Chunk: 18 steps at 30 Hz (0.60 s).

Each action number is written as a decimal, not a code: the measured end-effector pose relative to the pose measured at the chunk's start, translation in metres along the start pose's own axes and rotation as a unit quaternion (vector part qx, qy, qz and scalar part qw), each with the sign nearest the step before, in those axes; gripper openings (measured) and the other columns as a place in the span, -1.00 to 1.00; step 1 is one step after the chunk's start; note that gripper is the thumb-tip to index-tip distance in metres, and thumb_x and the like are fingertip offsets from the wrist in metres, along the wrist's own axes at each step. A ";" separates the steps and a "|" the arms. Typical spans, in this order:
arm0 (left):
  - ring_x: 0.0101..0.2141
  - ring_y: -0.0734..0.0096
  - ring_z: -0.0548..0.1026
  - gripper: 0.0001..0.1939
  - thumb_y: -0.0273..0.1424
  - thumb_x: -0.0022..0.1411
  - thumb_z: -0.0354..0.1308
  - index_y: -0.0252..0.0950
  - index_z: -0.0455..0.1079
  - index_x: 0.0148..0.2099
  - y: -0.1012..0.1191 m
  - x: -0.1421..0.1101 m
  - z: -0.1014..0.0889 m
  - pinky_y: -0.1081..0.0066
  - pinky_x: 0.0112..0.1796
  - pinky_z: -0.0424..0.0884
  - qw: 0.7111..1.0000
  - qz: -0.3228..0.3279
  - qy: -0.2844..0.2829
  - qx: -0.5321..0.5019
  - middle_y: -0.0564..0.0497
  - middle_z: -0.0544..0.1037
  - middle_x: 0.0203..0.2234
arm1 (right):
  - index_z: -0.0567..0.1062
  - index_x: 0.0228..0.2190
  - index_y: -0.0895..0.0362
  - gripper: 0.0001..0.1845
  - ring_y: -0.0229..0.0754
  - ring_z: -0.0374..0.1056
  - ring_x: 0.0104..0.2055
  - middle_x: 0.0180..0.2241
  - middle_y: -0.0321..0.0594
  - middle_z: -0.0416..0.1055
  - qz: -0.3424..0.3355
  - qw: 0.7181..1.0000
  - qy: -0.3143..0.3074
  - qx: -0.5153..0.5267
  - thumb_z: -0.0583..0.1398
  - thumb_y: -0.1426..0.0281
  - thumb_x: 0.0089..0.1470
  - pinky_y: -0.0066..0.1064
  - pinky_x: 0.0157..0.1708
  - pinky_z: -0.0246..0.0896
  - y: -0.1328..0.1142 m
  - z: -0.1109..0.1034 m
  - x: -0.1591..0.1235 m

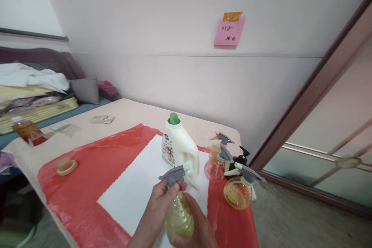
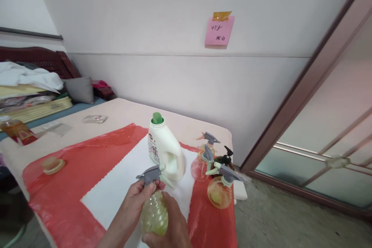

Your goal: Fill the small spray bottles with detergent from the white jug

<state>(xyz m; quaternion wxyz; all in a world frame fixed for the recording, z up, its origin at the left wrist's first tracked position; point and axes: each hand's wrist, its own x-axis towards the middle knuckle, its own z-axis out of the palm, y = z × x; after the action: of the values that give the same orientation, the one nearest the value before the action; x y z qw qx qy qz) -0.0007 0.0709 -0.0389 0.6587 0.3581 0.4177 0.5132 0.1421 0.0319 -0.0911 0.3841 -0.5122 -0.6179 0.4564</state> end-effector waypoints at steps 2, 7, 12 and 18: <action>-0.33 0.25 0.54 -0.59 -0.11 0.08 0.32 -0.38 0.54 -0.21 0.002 0.000 -0.002 0.31 -0.25 0.41 1.000 -0.008 0.007 -0.021 -0.18 0.61 -0.28 | 0.27 0.16 -0.03 -0.08 0.07 0.31 0.15 0.14 -0.15 0.38 -0.019 0.995 -0.032 0.093 0.39 0.15 -0.26 -0.21 0.07 0.26 0.002 -0.003 -0.001; -0.22 0.18 0.55 -0.66 -0.17 0.09 0.33 -0.38 0.53 -0.26 0.014 0.001 -0.008 0.29 -0.19 0.42 0.993 0.024 0.025 -0.110 -0.16 0.60 -0.31 | 0.36 0.10 0.00 -0.22 0.03 0.26 0.21 0.18 -0.08 0.34 0.074 0.952 -0.020 0.297 0.12 -0.20 0.00 -0.16 0.13 0.20 0.008 -0.004 0.005; -0.18 0.18 0.55 -0.71 -0.20 0.14 0.30 -0.36 0.53 -0.27 0.018 0.004 -0.014 0.22 -0.06 0.39 0.982 0.048 0.027 -0.180 -0.12 0.59 -0.31 | 0.48 -0.04 0.04 -0.25 0.03 0.39 0.05 0.05 -0.07 0.47 0.147 0.861 -0.117 0.473 0.17 -0.23 -0.08 -0.15 -0.01 0.30 0.011 0.005 0.011; -0.21 0.23 0.54 -0.75 -0.23 0.16 0.29 -0.35 0.54 -0.26 0.021 0.004 -0.016 0.25 -0.04 0.37 0.977 0.051 0.030 -0.206 -0.11 0.60 -0.30 | 0.51 -0.06 0.07 -0.44 -0.06 0.45 -0.09 -0.10 -0.12 0.54 0.221 0.769 -0.181 0.572 0.29 0.00 -0.02 -0.30 -0.19 0.32 0.007 0.005 0.000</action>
<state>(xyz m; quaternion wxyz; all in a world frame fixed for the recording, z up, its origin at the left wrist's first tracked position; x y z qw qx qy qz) -0.0227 0.0796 -0.0267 0.6786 0.2205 0.3039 0.6312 0.1397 0.0311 -0.0989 0.3753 -0.2279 -0.1700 0.8822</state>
